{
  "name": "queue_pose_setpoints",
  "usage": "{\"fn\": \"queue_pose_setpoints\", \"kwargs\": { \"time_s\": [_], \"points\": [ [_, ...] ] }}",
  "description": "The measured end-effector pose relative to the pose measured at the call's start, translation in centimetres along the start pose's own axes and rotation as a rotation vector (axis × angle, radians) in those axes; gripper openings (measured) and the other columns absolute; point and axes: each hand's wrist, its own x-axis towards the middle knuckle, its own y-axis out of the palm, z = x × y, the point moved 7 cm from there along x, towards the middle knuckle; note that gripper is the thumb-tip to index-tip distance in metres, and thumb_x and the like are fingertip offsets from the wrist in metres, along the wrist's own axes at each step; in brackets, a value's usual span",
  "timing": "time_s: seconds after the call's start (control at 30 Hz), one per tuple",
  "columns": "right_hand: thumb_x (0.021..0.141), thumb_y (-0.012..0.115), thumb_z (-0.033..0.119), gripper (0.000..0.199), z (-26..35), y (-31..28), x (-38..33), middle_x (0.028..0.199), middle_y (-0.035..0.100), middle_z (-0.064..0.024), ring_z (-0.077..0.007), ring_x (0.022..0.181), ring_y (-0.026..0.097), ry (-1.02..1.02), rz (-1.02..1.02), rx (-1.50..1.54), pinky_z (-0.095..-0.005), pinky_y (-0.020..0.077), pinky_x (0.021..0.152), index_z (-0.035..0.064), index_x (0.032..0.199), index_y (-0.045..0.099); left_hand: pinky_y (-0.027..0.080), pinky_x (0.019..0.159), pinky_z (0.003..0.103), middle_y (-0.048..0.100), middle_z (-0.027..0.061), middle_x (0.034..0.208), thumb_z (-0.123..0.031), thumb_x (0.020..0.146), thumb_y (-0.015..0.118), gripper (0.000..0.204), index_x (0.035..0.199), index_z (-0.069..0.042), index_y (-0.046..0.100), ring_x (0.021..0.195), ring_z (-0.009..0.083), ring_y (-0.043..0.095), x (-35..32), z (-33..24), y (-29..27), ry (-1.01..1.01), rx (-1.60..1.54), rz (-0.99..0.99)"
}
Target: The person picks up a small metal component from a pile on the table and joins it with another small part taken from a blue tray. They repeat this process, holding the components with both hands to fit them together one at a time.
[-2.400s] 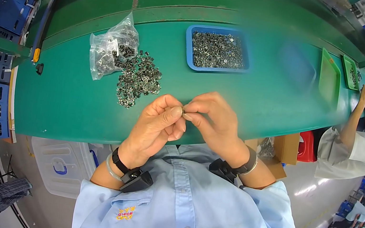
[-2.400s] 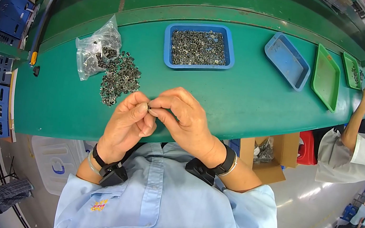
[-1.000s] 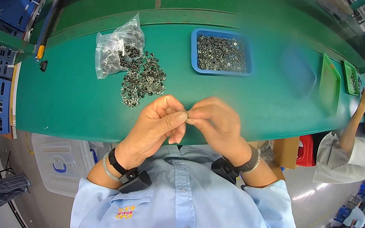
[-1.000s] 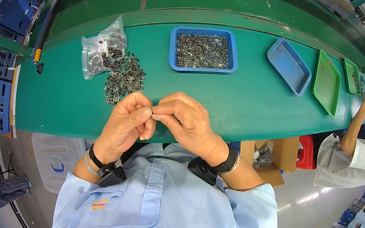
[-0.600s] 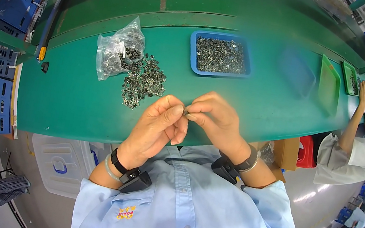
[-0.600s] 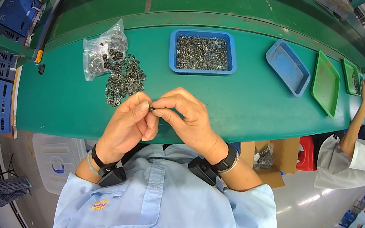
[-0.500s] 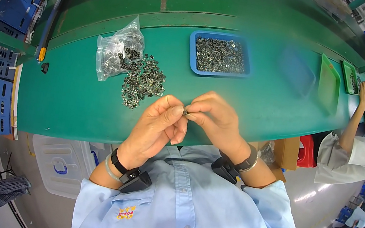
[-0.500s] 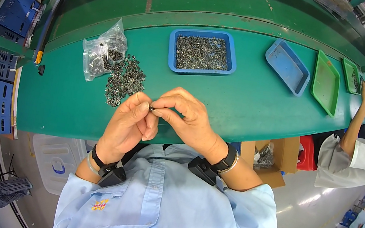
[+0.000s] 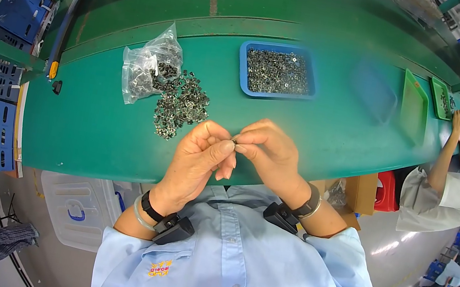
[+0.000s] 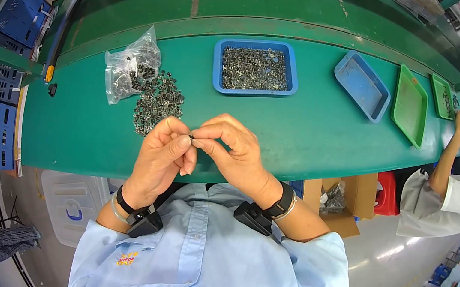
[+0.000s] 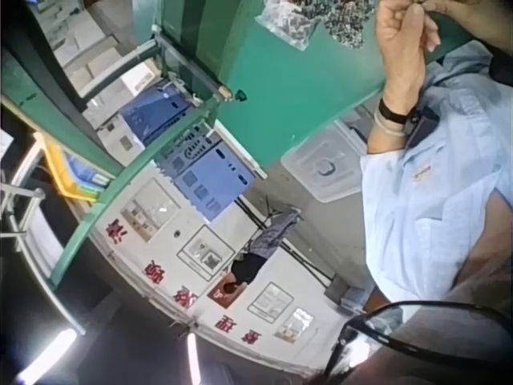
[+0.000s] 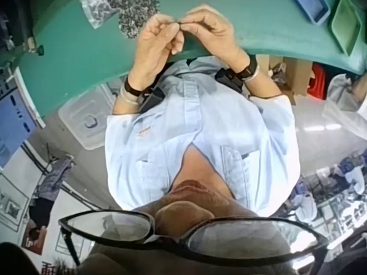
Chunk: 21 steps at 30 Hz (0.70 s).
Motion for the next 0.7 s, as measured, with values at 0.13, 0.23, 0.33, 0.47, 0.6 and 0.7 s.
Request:
{"fn": "queue_pose_setpoints", "kwargs": {
  "time_s": [0.13, 0.23, 0.33, 0.47, 0.6, 0.7],
  "points": [
    [0.080, 0.068, 0.003, 0.009, 0.3, -0.2, 0.2, 0.085, 0.062, -0.0045, -0.0181, 0.079, 0.058, -0.027, -0.028, -0.011, -0.0291, 0.0476, 0.068, 0.0058, 0.086, 0.063, 0.041, 0.046, 0.023, 0.059, 0.0059, 0.069, -0.019, 0.094, 0.056, 0.013, 0.097, -0.008, 0.052, 0.055, 0.0126, 0.055, 0.2, -0.4, 0.3, 0.021, 0.031, -0.007],
    [0.079, 0.068, 0.002, 0.009, 0.3, -0.6, 0.4, 0.086, 0.062, -0.0052, -0.0184, 0.080, 0.058, -0.017, -0.030, -0.007, -0.0295, 0.0479, 0.070, 0.0052, 0.086, 0.063, 0.042, 0.049, 0.021, 0.062, 0.0064, 0.077, -0.017, 0.095, 0.054, 0.012, 0.100, -0.006, 0.052, 0.059, 0.0097, 0.056, 0.2, -0.5, 0.7, 0.021, -0.003, 0.029],
    [0.080, 0.066, 0.000, 0.009, 0.2, -2.5, 1.4, 0.088, 0.062, -0.0073, -0.0189, 0.081, 0.058, -0.027, -0.119, -0.105, -0.0298, 0.0482, 0.073, 0.0041, 0.087, 0.063, 0.042, 0.050, 0.021, 0.062, 0.0058, 0.077, -0.019, 0.095, 0.054, 0.014, 0.102, -0.006, 0.053, 0.060, 0.0100, 0.056, 0.2, -1.0, 0.4, 0.020, 0.061, 0.019],
    [0.080, 0.064, 0.001, 0.009, -1.5, -6.2, 4.6, 0.091, 0.061, -0.0106, -0.0218, 0.084, 0.060, 0.036, -0.183, -0.432, -0.0301, 0.0485, 0.075, 0.0012, 0.089, 0.062, 0.041, 0.051, 0.020, 0.061, 0.0051, 0.078, -0.020, 0.096, 0.053, 0.016, 0.103, -0.006, 0.054, 0.061, 0.0094, 0.056, -0.6, 0.2, -1.4, -0.066, 0.127, 0.048],
    [0.076, 0.067, -0.003, 0.016, -1.4, -5.5, 6.6, 0.087, 0.059, -0.0098, -0.0260, 0.078, 0.061, -0.189, -0.121, -0.702, -0.0322, 0.0506, 0.068, 0.0021, 0.091, 0.061, 0.041, 0.051, 0.020, 0.061, 0.0046, 0.077, -0.019, 0.096, 0.052, 0.016, 0.102, -0.005, 0.055, 0.061, 0.0086, 0.055, -1.6, 1.2, -2.9, -0.129, 0.131, 0.042],
    [0.080, 0.062, 0.001, 0.016, -2.4, -1.6, 6.3, 0.091, 0.059, -0.0108, -0.0289, 0.082, 0.060, -0.216, 0.121, -0.596, -0.0340, 0.0491, 0.070, 0.0025, 0.096, 0.063, 0.041, 0.051, 0.021, 0.061, 0.0044, 0.077, -0.019, 0.096, 0.052, 0.015, 0.101, -0.005, 0.055, 0.061, 0.0085, 0.055, -1.8, 1.3, -3.7, -0.139, 0.104, 0.028]
  ]
}}
